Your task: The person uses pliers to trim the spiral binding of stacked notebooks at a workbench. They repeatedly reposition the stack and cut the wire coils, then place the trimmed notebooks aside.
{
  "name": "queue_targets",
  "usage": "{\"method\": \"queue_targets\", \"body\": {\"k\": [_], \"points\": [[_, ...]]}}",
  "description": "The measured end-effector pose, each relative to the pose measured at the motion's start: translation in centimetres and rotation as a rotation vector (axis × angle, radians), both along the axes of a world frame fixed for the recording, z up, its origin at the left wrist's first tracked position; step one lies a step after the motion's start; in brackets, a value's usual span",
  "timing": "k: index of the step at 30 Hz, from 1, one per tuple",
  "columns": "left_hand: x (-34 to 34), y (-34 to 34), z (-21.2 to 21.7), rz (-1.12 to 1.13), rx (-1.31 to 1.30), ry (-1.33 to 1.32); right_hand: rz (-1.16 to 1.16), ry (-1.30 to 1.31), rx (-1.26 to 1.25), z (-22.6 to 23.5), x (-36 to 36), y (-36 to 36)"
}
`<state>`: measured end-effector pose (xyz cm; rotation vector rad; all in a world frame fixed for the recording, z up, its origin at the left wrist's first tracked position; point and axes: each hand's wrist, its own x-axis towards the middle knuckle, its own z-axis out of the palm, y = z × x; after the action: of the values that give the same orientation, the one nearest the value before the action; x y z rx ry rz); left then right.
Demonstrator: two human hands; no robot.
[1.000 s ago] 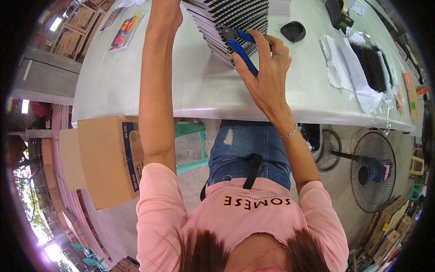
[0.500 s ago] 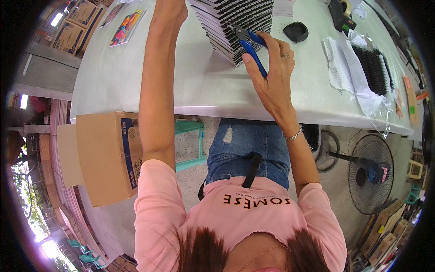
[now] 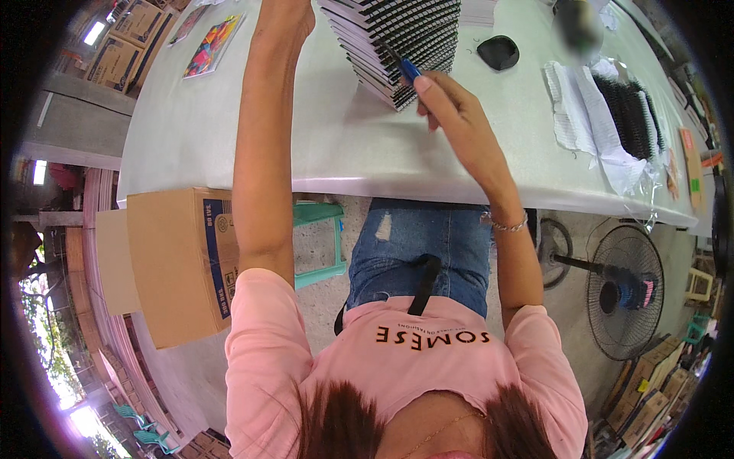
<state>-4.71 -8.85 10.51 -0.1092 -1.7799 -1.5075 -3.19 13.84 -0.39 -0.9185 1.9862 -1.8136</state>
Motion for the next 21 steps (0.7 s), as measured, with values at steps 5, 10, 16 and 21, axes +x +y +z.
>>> {"method": "queue_targets", "body": {"k": [5, 10, 16, 21], "points": [[1.3, -0.2, 1.6, -0.598, 0.607, -0.132, -0.449, 0.728, 0.163, -2.3, 0.2, 0.1], [1.7, -0.6, 1.9, -0.455, 0.520, -0.133, -0.444, 0.808, 0.174, -3.2, 0.3, -0.6], [0.8, -0.3, 1.2, -0.386, 0.427, -0.093, -0.486, 0.893, 0.213, -3.4, 0.0, -0.7], [-0.5, -0.2, 0.0, 0.007, 0.032, -0.010, -0.228, 0.459, 0.122, -2.8, -0.3, -0.6]]}}
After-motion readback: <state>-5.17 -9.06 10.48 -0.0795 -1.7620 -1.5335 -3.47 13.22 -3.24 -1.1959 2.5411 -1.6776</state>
